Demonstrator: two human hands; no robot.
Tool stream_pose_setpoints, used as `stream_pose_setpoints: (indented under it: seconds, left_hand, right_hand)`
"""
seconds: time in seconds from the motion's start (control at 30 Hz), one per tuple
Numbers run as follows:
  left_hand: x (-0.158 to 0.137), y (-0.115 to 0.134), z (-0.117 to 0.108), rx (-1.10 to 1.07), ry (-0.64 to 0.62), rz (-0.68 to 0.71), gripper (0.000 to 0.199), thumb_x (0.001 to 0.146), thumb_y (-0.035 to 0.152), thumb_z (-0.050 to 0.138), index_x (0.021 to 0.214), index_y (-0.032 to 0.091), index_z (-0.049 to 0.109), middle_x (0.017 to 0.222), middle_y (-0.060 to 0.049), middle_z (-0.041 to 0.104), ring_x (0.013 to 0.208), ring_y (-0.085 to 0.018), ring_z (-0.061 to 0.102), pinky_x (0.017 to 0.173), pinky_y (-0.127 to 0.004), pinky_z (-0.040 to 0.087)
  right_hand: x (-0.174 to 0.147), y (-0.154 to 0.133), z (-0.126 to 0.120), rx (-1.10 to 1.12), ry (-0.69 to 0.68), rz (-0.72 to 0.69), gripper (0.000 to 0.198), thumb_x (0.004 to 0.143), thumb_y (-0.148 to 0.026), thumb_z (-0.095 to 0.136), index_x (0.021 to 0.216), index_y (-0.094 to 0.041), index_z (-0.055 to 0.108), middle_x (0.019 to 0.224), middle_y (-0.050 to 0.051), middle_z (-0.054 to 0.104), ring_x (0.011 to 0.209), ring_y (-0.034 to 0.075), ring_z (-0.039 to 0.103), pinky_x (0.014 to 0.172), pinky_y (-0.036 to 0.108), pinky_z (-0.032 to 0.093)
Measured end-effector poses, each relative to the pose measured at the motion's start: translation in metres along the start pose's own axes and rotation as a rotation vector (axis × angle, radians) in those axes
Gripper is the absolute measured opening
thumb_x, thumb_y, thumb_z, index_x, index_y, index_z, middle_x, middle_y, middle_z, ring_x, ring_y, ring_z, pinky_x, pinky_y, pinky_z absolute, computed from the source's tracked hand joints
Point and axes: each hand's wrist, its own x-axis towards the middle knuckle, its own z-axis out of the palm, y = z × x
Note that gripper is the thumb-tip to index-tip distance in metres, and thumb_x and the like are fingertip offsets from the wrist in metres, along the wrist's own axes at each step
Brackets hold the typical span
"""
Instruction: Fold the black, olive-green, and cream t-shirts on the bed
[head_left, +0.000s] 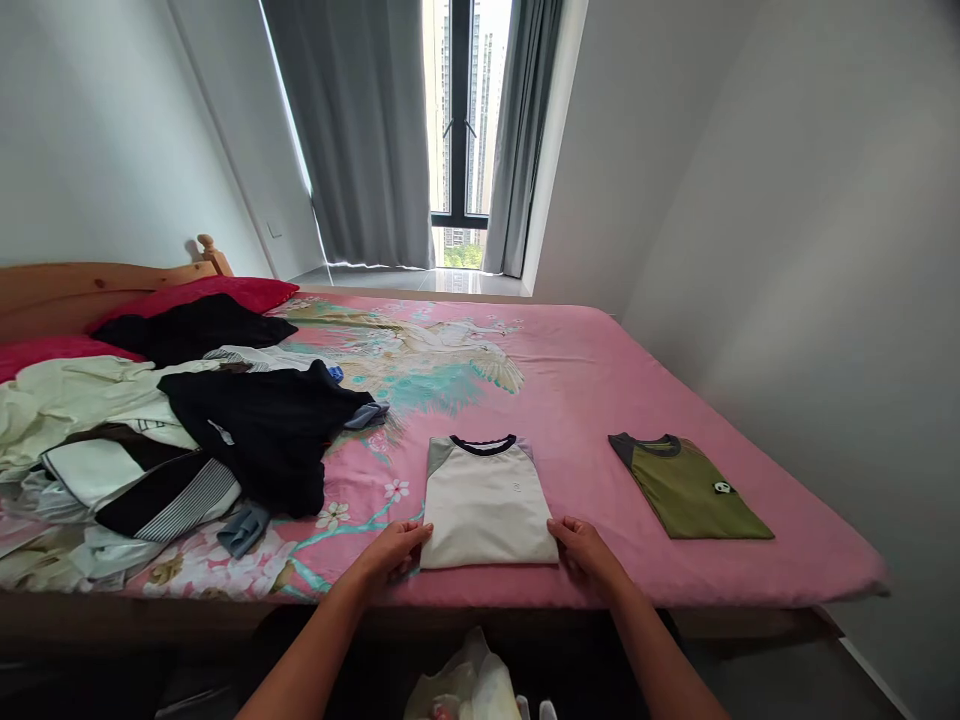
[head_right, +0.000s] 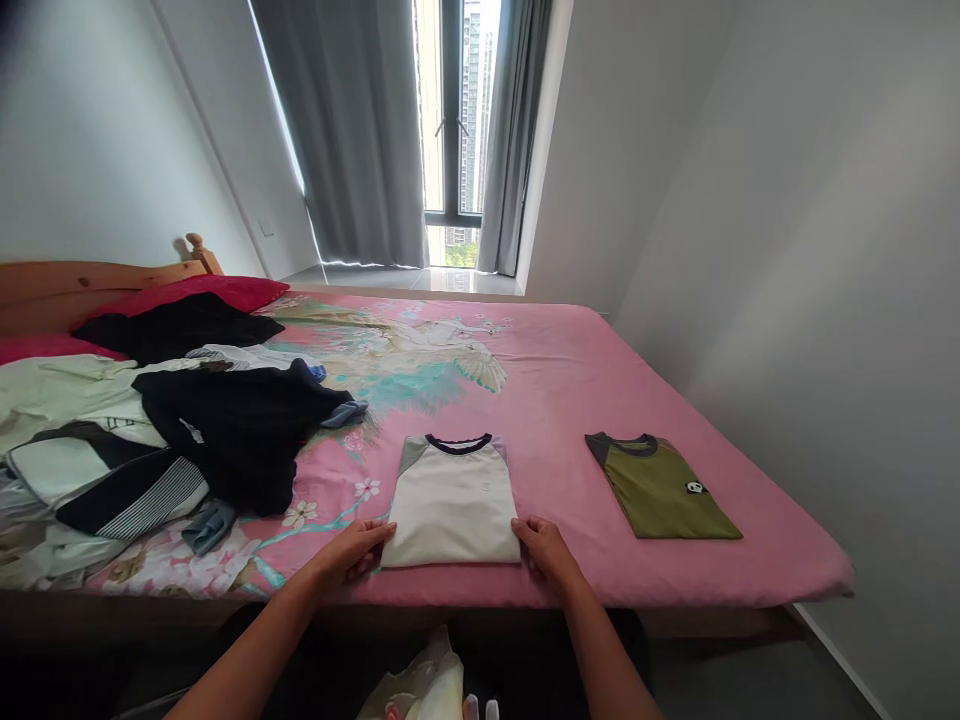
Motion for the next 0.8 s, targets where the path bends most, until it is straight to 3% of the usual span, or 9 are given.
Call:
stream_pose_setpoints:
  seconds: [0.13, 0.3, 0.4, 0.8]
  left_hand:
    - [-0.005, -0.006, 0.007, -0.03, 0.026, 0.06, 0.052, 0.059, 0.071, 0.054, 0.063, 0.021, 0.042, 0.046, 0.009, 0.038, 0.036, -0.005, 0.023, 0.039, -0.022, 0.013]
    - [-0.007, -0.008, 0.017, -0.032, 0.133, 0.164, 0.053, 0.053, 0.07, 0.058, 0.058, 0.019, 0.045, 0.052, 0.005, 0.042, 0.051, -0.009, 0.038, 0.048, -0.022, 0.026]
    - [-0.01, -0.007, 0.019, -0.011, 0.183, 0.188, 0.051, 0.058, 0.07, 0.053, 0.054, 0.019, 0.045, 0.05, 0.004, 0.044, 0.054, -0.012, 0.042, 0.051, -0.024, 0.029]
    - [-0.019, -0.008, 0.022, 0.175, 0.408, 0.212, 0.041, 0.065, 0.057, 0.054, 0.049, 0.019, 0.048, 0.049, 0.003, 0.045, 0.057, -0.015, 0.048, 0.052, -0.024, 0.033]
  right_hand:
    - [-0.004, 0.005, 0.002, 0.011, -0.011, 0.036, 0.035, 0.071, -0.053, 0.056, 0.071, -0.02, 0.044, 0.045, -0.011, 0.037, 0.031, 0.005, 0.033, 0.031, 0.018, 0.02]
    - [-0.01, 0.009, 0.008, -0.006, 0.04, 0.07, 0.032, 0.074, -0.051, 0.054, 0.072, -0.021, 0.043, 0.046, -0.01, 0.04, 0.033, 0.009, 0.046, 0.028, 0.017, 0.025]
    - [-0.015, 0.012, 0.012, 0.006, 0.078, 0.069, 0.031, 0.076, -0.051, 0.052, 0.074, -0.021, 0.043, 0.048, -0.009, 0.041, 0.035, 0.01, 0.051, 0.028, 0.016, 0.027]
    - [-0.016, 0.018, 0.022, 0.031, 0.203, 0.06, 0.023, 0.079, -0.041, 0.051, 0.071, -0.021, 0.042, 0.043, -0.01, 0.035, 0.03, 0.013, 0.05, 0.026, 0.018, 0.032]
